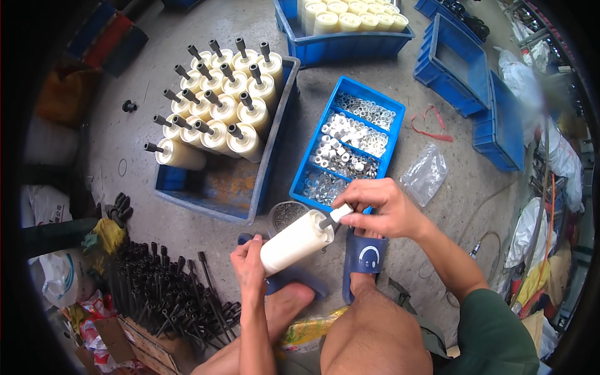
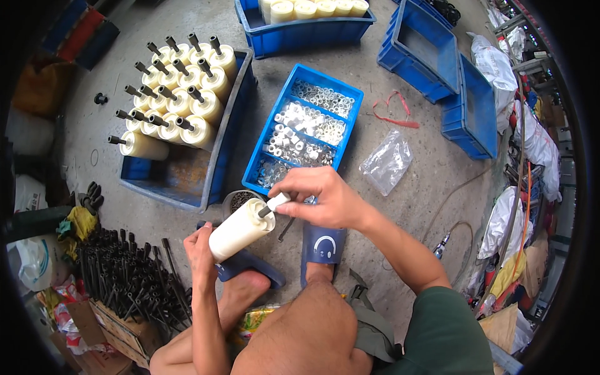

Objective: The person assembles cylindrical components by inserting metal pins and washers into a plastic cylinder using their hands.

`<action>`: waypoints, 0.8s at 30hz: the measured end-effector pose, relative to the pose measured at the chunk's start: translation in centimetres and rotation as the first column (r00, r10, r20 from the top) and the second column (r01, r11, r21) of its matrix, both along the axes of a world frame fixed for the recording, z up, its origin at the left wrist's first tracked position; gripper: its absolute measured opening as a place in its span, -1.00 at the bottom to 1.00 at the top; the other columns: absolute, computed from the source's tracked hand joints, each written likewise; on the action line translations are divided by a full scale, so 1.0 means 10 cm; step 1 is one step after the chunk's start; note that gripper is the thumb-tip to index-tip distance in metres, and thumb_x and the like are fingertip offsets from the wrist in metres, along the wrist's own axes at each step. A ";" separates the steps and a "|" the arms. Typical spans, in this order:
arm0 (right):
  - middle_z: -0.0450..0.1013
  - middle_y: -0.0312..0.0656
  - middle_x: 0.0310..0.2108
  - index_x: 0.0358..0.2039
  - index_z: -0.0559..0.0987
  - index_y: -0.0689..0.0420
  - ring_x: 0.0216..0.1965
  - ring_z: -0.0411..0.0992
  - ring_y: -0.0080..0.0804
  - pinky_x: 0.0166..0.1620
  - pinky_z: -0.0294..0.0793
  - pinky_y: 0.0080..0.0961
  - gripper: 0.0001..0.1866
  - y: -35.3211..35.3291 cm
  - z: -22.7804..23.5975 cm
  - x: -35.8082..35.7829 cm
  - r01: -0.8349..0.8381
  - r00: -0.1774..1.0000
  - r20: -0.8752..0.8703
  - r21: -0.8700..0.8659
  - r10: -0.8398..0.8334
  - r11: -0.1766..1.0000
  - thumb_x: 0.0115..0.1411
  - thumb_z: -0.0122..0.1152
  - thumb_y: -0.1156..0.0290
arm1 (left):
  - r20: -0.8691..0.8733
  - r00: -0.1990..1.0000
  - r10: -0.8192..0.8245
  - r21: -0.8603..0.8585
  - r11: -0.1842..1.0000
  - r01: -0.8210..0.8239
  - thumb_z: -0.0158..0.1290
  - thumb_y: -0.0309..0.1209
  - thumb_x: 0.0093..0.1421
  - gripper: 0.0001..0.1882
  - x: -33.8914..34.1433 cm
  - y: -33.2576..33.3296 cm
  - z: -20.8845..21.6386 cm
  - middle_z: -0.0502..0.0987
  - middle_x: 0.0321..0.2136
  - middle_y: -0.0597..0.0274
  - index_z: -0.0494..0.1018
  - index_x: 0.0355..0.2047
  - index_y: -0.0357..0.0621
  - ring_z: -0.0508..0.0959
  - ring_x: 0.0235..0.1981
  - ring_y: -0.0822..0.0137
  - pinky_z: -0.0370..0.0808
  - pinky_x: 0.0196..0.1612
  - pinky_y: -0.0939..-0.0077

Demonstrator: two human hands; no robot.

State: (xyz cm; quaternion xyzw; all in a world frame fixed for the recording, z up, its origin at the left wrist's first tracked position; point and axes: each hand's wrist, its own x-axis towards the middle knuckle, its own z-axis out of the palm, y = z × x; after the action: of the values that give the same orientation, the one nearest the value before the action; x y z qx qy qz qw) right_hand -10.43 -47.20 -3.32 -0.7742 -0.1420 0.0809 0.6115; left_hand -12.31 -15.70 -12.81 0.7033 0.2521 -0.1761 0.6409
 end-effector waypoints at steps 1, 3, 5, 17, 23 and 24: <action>0.55 -0.14 -0.35 -0.16 0.63 0.26 -0.45 0.54 -0.41 -0.37 0.52 -0.54 -0.75 0.02 0.04 -0.02 -0.005 0.992 0.123 -0.126 0.021 0.992 0.13 0.38 0.50 | 0.063 0.998 0.001 0.032 0.999 -0.003 0.09 -0.28 0.31 -0.63 -0.06 0.04 -0.01 0.56 -0.56 0.28 0.58 -0.50 -0.38 0.45 -0.56 0.50 0.38 -0.44 0.49; 0.52 -0.15 -0.43 -0.22 0.63 0.21 -0.52 0.51 -0.35 -0.46 0.47 -0.47 -0.74 0.09 0.06 -0.12 -0.022 0.989 0.138 -0.203 0.050 0.979 0.11 0.43 0.39 | 0.184 0.983 0.000 0.100 0.995 -0.019 0.07 -0.36 0.32 -0.64 -0.22 0.15 -0.03 0.55 -0.57 0.32 0.59 -0.48 -0.48 0.44 -0.52 0.53 0.41 -0.39 0.48; 0.51 -0.16 -0.44 -0.23 0.63 0.21 -0.51 0.50 -0.33 -0.45 0.47 -0.43 -0.74 0.14 0.04 -0.22 -0.091 0.984 0.128 -0.226 0.122 0.970 0.11 0.44 0.36 | 0.214 0.977 -0.008 0.134 0.991 -0.021 0.05 -0.40 0.33 -0.66 -0.35 0.21 0.15 0.56 -0.58 0.32 0.59 -0.47 -0.47 0.46 -0.52 0.55 0.41 -0.40 0.53; 0.47 -0.17 -0.46 -0.18 0.65 0.21 -0.52 0.48 -0.31 -0.48 0.44 -0.41 -0.69 0.67 0.23 -0.26 -0.084 0.931 0.332 -0.200 0.148 0.976 0.05 0.45 0.43 | 0.166 0.983 0.081 0.030 0.996 -0.088 0.02 -0.35 0.29 -0.63 -0.50 0.26 0.52 0.56 -0.62 0.28 0.56 -0.54 -0.42 0.44 -0.59 0.54 0.32 -0.49 0.59; 0.43 -0.23 -0.50 -0.13 0.62 0.14 -0.52 0.47 -0.29 -0.51 0.43 -0.34 -0.62 0.79 0.68 -0.05 -0.299 0.823 0.355 -0.393 0.443 0.870 0.04 0.48 0.32 | -0.109 0.994 -0.032 -0.243 0.970 0.004 0.09 -0.30 0.25 -0.67 -0.39 0.42 0.29 0.57 -0.60 0.30 0.57 -0.56 -0.30 0.48 -0.59 0.52 0.35 -0.48 0.59; 0.42 -0.26 -0.51 -0.13 0.62 0.11 -0.56 0.46 -0.29 -0.54 0.41 -0.36 -0.61 0.85 0.71 -0.01 -0.306 0.832 0.341 -0.375 0.437 0.875 0.02 0.49 0.30 | -0.101 0.995 -0.002 -0.314 0.949 -0.030 0.09 -0.31 0.26 -0.68 -0.41 0.44 0.21 0.56 -0.59 0.32 0.57 -0.56 -0.28 0.48 -0.60 0.52 0.36 -0.48 0.60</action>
State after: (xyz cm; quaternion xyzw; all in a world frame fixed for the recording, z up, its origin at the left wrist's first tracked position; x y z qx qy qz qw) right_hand -10.50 -38.66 3.79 -0.8149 -0.4040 0.0538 0.4120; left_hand -16.38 -11.33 -10.70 0.5805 0.2575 -0.2444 0.7328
